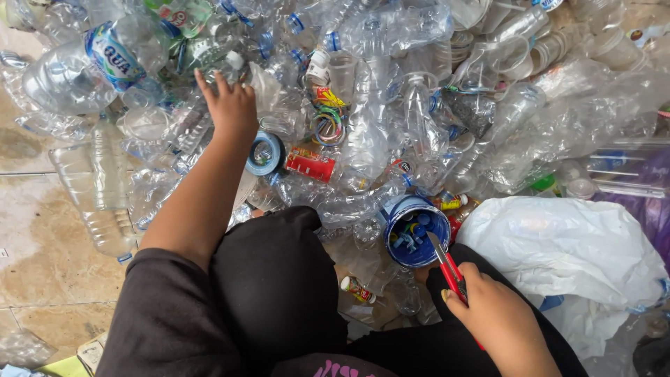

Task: The person sits on the floor and uses a red utility knife to cut the labels and tops off plastic water bottles. They pick up bottles from a large pile, cut them, and place the pieces into a blue bucket.

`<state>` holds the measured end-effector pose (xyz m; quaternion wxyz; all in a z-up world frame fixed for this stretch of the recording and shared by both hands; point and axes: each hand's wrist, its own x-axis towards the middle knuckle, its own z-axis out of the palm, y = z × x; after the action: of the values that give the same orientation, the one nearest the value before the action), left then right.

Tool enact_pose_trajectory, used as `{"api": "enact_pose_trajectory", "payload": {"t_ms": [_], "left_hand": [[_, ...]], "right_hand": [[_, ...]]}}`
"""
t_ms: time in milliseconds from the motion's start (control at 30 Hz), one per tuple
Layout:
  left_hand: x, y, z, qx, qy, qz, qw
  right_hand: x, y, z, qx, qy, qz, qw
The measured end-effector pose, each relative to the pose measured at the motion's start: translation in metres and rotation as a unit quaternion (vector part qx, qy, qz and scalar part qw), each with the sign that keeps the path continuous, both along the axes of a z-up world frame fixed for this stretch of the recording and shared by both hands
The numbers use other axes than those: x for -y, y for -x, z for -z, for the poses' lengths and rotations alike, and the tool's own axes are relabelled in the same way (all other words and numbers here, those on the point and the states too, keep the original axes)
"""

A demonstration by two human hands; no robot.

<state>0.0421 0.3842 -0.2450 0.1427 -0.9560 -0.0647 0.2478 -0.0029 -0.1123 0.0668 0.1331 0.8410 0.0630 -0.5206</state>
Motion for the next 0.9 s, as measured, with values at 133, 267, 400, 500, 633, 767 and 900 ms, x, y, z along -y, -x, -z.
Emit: {"api": "enact_pose_trajectory", "payload": {"t_ms": [133, 267, 400, 500, 633, 767, 900], "left_hand": [[-0.008, -0.003, -0.003, 0.035, 0.013, -0.062, 0.997], [-0.022, -0.001, 0.002, 0.167, 0.035, -0.076, 0.982], [-0.021, -0.009, -0.023, 0.199, 0.058, -0.122, 0.971], [0.006, -0.039, -0.088, 0.186, 0.163, -0.165, 0.955], [0.056, -0.099, -0.156, 0.143, 0.22, -0.067, 0.963], [0.135, -0.16, -0.16, 0.172, 0.25, 0.146, 0.942], [0.207, -0.214, -0.132, 0.166, 0.232, 0.239, 0.928]], "right_hand": [[-0.012, -0.004, -0.01, 0.0, 0.002, -0.004, 1.0], [-0.005, 0.005, -0.005, 0.04, -0.03, -0.007, 0.999], [-0.005, 0.003, -0.009, 0.06, -0.033, -0.021, 0.997], [-0.008, -0.003, -0.014, 0.063, -0.035, -0.012, 0.997], [0.0, -0.015, -0.01, 0.061, -0.06, 0.032, 0.996], [-0.004, -0.035, -0.025, 0.099, -0.056, 0.086, 0.99], [-0.002, -0.034, -0.022, 0.081, -0.092, 0.111, 0.986]]}}
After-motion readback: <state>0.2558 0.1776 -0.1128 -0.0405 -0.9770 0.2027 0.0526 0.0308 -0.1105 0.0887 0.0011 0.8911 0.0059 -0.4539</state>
